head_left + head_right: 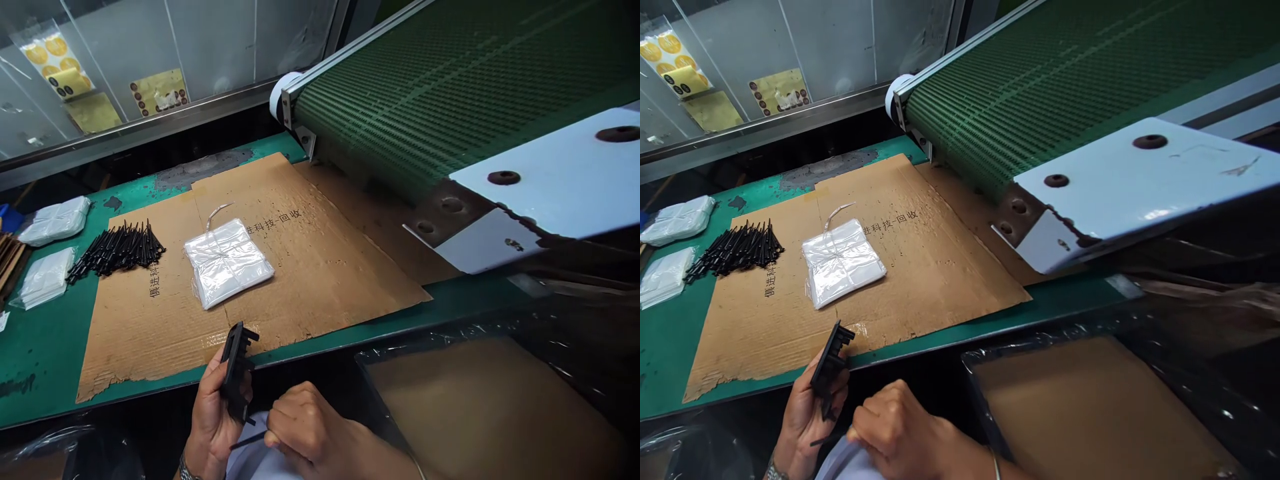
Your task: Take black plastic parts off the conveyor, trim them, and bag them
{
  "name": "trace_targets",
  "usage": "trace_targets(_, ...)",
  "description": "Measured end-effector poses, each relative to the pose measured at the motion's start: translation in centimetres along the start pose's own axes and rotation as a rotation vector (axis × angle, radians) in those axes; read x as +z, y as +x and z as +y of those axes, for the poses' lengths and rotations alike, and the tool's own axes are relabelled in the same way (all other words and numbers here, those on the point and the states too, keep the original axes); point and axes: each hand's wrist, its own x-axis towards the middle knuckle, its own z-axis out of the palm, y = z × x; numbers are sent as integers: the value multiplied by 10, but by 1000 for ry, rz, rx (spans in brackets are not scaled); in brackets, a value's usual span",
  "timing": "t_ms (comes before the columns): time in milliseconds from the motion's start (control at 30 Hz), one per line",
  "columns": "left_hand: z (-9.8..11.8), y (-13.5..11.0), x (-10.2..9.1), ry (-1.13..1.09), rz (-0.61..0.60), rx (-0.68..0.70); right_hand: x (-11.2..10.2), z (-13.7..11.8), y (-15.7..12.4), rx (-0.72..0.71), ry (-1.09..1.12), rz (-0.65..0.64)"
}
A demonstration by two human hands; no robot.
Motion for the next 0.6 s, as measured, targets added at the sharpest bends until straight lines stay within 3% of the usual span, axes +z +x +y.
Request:
trace_targets(167,-1,-3,3,33,71,71,-6,3,4,104,-3,155)
trace_targets(333,-6,-5,2,23,110,115,0,4,10,116,-45,166)
trace_targets(600,-12,-10,-6,54,-3,82,-9,13,11,216,-20,220)
